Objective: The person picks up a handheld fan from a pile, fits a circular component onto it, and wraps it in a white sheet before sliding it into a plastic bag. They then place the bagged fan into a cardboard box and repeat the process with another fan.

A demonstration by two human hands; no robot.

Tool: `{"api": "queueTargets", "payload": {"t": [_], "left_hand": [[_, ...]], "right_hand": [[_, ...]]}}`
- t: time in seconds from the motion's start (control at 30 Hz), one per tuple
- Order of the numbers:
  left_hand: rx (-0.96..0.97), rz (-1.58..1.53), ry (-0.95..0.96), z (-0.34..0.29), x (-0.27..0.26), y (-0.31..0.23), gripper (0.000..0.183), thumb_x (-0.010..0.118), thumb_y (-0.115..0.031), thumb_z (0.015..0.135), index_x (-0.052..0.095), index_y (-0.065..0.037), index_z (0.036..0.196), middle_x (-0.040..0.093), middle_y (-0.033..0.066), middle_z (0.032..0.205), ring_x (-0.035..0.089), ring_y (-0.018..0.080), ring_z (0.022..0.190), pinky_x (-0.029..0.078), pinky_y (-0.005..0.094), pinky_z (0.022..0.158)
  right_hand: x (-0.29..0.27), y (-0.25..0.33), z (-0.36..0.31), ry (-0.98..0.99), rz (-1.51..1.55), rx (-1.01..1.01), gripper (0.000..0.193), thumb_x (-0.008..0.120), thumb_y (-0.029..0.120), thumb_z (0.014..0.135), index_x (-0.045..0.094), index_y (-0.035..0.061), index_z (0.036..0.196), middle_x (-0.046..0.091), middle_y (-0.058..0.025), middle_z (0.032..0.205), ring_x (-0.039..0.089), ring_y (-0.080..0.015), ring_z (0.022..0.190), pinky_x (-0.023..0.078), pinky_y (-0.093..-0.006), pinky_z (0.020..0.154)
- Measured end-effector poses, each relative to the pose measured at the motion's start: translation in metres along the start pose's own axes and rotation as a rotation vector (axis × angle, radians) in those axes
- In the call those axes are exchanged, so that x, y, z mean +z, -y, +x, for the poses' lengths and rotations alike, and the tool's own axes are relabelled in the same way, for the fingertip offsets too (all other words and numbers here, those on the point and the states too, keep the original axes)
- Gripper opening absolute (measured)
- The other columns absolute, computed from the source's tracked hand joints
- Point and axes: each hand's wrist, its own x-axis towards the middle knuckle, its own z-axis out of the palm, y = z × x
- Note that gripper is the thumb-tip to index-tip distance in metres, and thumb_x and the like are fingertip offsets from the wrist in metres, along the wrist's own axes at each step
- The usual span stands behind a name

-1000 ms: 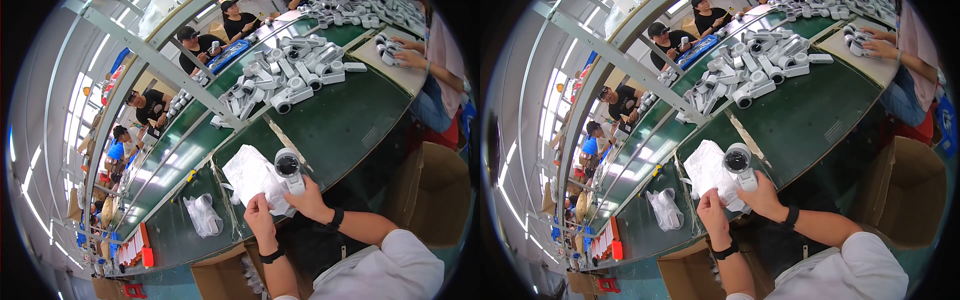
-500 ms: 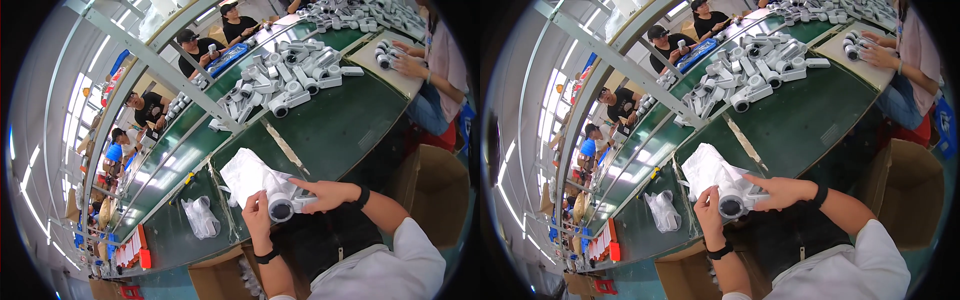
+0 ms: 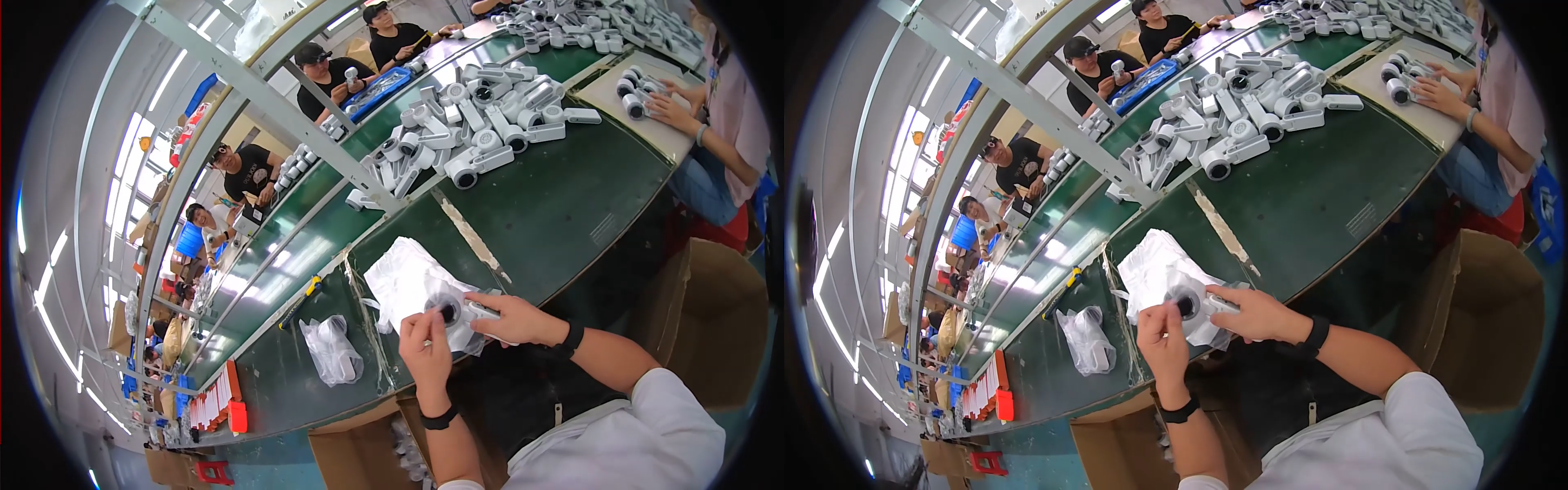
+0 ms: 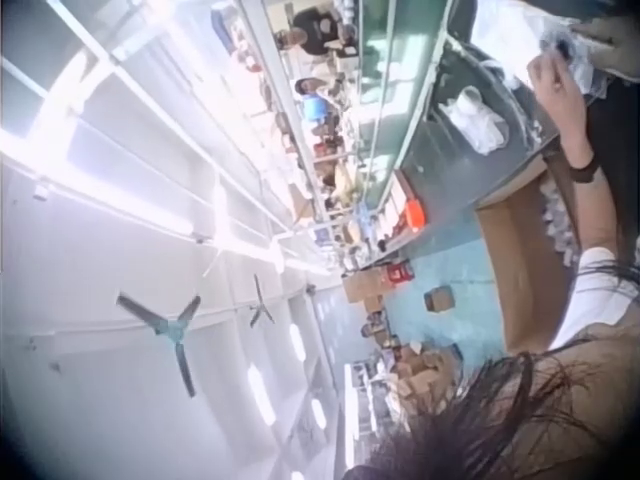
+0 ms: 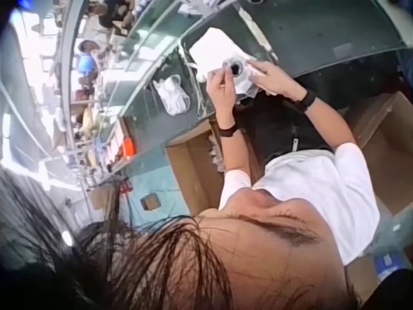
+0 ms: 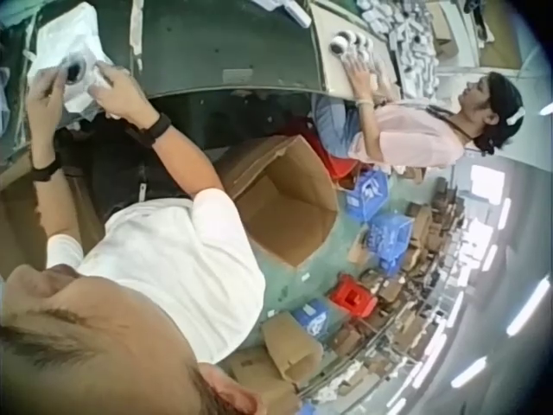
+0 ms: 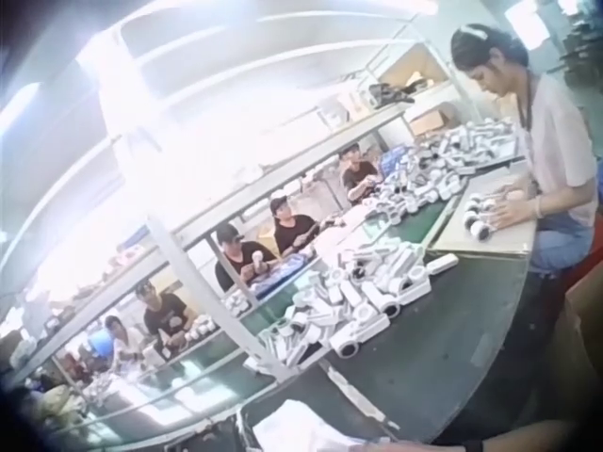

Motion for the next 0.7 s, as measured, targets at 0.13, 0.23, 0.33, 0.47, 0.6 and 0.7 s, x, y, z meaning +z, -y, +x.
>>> {"api": "queueTargets", "payload": {"t": [0.13,0.23,0.33,0.47,0.6,0.7], "left_hand": [[-0.003,0.064,0.144,-0.011,0.008,-0.022,0.012,0.068,-0.002,0.085,0.069,0.0,0.097,0.058,0.0099,0.082,0.056,0.018,0.065,0.045,0.0271,0.057],[0.012,0.028,0.188,-0.018,0.009,-0.026,0.012,0.068,-0.006,0.086,0.068,-0.003,0.097,0.059,0.0103,0.082,0.058,0.0232,0.064,0.047,0.0313,0.058],[0.028,-0.064,0.27,-0.028,0.006,-0.031,0.012,0.069,-0.002,0.084,0.068,-0.001,0.096,0.06,0.0112,0.08,0.058,0.0208,0.065,0.046,0.0288,0.057],[-0.073,-0.25,0.318,-0.04,-0.006,-0.028,0.011,0.068,0.002,0.083,0.067,0.0,0.094,0.064,0.0102,0.083,0.061,0.0185,0.074,0.048,0.0263,0.066],[-0.584,-0.743,-0.142,-0.05,-0.005,-0.017,0.036,0.057,-0.01,0.095,0.049,0.0,0.128,0.058,0.011,0.121,0.058,0.0201,0.109,0.051,0.0331,0.088],[-0.811,-0.971,0.071,-0.066,0.002,-0.015,0.046,0.058,-0.016,0.097,0.042,-0.001,0.136,0.054,0.0121,0.131,0.054,0.0222,0.12,0.048,0.0359,0.098]], "right_hand": [[0.019,-0.009,0.007,-0.088,0.222,-0.02,0.065,0.062,0.023,0.089,0.038,0.0075,0.147,0.063,-0.0088,0.087,0.058,-0.0122,0.054,0.05,-0.0279,0.051],[0.031,-0.013,0.009,-0.237,0.362,-0.095,0.066,0.061,0.017,0.089,0.033,0.0024,0.147,0.064,-0.0125,0.098,0.062,-0.0148,0.062,0.052,-0.029,0.057],[0.031,-0.038,0.032,-0.395,0.287,-0.318,0.068,0.063,0.013,0.088,0.032,0.0012,0.147,0.064,-0.015,0.11,0.065,-0.0176,0.075,0.054,-0.0288,0.068],[0.027,-0.038,0.036,-0.309,0.506,-0.448,0.058,0.065,0.011,0.089,0.04,-0.0017,0.14,0.062,-0.0117,0.117,0.06,-0.0153,0.101,0.049,-0.0279,0.087],[0.047,-0.02,0.014,-0.286,0.267,-0.399,0.045,0.066,0.008,0.087,0.051,-0.0023,0.128,0.062,-0.0103,0.115,0.058,-0.0156,0.107,0.048,-0.0285,0.089],[0.061,0.0,0.001,-0.507,-0.185,-0.693,0.045,0.068,0.008,0.079,0.057,-0.0014,0.122,0.063,-0.0157,0.101,0.059,-0.0276,0.101,0.048,-0.0327,0.083]]}}
